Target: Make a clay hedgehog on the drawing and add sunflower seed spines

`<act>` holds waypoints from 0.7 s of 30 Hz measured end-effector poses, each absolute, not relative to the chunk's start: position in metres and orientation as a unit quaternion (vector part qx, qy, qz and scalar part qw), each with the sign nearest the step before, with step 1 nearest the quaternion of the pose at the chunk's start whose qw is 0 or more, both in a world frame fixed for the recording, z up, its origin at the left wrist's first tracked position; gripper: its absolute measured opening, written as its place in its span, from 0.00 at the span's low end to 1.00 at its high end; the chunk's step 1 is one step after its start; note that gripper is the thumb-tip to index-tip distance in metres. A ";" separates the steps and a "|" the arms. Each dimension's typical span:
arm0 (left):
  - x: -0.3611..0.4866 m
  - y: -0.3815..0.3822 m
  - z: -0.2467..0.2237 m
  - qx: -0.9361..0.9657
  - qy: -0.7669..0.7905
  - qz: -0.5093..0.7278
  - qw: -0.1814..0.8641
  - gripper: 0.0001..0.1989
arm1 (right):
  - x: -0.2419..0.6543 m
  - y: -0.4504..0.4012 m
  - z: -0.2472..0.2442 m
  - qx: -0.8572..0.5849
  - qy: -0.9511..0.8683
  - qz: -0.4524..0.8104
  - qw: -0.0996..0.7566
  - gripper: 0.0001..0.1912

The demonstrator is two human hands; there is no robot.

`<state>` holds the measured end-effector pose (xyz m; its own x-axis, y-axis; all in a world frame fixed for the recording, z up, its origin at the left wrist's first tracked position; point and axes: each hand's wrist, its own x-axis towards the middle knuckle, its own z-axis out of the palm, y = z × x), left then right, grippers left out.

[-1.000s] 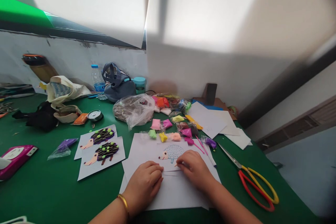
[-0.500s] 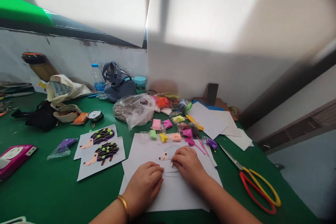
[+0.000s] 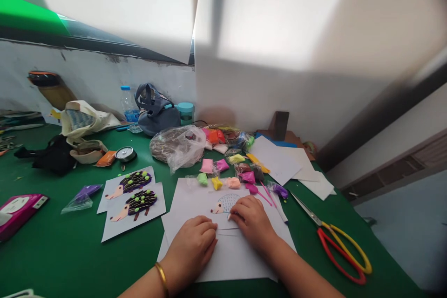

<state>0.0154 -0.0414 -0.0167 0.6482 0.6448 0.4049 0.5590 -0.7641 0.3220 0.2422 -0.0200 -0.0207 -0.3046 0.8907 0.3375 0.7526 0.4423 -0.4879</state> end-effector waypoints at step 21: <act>0.040 -0.033 -0.016 0.930 0.291 0.219 0.051 0.07 | 0.238 -0.015 -0.031 -0.507 -0.803 0.118 0.289 0.06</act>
